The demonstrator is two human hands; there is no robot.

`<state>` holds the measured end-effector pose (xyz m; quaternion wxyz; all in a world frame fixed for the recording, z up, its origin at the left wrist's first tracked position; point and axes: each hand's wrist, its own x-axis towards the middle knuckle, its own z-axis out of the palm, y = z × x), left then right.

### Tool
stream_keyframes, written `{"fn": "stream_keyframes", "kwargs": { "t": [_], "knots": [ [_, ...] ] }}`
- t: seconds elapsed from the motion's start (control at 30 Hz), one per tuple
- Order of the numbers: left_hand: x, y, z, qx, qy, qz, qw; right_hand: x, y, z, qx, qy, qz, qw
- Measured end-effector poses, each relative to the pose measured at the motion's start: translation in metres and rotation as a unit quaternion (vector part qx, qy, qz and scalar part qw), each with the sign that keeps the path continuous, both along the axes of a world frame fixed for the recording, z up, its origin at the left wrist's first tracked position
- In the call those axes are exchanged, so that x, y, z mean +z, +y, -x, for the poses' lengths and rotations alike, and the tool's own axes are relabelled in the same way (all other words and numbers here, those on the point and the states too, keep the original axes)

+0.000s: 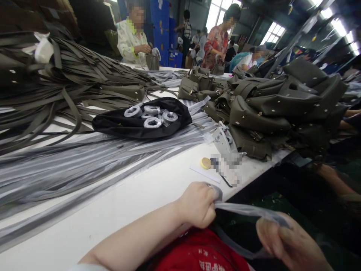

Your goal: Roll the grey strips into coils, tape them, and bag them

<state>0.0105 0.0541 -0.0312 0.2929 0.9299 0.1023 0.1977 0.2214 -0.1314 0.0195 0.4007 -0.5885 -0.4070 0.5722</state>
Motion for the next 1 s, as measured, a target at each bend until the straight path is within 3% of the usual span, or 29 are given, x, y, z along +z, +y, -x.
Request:
{"fn": "stream_keyframes", "kwargs": {
  "t": [0.1, 0.2, 0.27, 0.33, 0.4, 0.43, 0.47, 0.57, 0.73, 0.8, 0.9, 1.0],
  "knots": [
    [0.015, -0.022, -0.004, -0.051, 0.053, 0.060, 0.995, -0.016, 0.020, -0.039, -0.047, -0.041, -0.006, 0.998],
    [0.025, -0.033, -0.005, -0.099, 0.084, 0.230, 0.964, -0.036, 0.045, -0.053, -0.025, -0.132, 0.073, 0.988],
    [0.023, -0.034, -0.005, -0.132, 0.101, 0.396, 0.903, -0.047, 0.062, -0.052, -0.009, -0.203, 0.068, 0.977],
    [0.018, -0.035, -0.005, -0.135, 0.123, 0.562, 0.807, -0.057, 0.081, -0.048, -0.002, -0.298, -0.002, 0.954],
    [0.013, -0.036, -0.006, -0.130, 0.133, 0.672, 0.716, -0.069, 0.103, -0.044, -0.018, -0.395, -0.077, 0.915],
    [0.012, -0.036, -0.007, -0.132, 0.131, 0.699, 0.691, -0.077, 0.114, -0.043, -0.032, -0.436, -0.099, 0.894],
    [0.011, -0.036, -0.008, -0.133, 0.126, 0.708, 0.682, -0.085, 0.126, -0.042, -0.050, -0.468, -0.112, 0.875],
    [0.008, -0.034, -0.012, -0.107, 0.116, 0.697, 0.700, -0.113, 0.159, -0.038, -0.084, -0.512, -0.130, 0.845],
    [0.000, -0.029, -0.019, -0.072, 0.144, 0.672, 0.723, -0.143, 0.192, -0.028, -0.103, -0.532, -0.166, 0.824],
    [-0.002, -0.026, -0.020, -0.078, 0.148, 0.696, 0.699, -0.140, 0.192, -0.025, -0.111, -0.522, -0.175, 0.827],
    [-0.001, -0.018, -0.018, -0.041, 0.116, 0.752, 0.648, -0.116, 0.171, -0.023, -0.117, -0.493, -0.182, 0.843],
    [0.002, -0.003, -0.013, -0.005, 0.070, 0.783, 0.617, -0.084, 0.129, -0.019, -0.030, -0.376, -0.164, 0.911]
  ]
}}
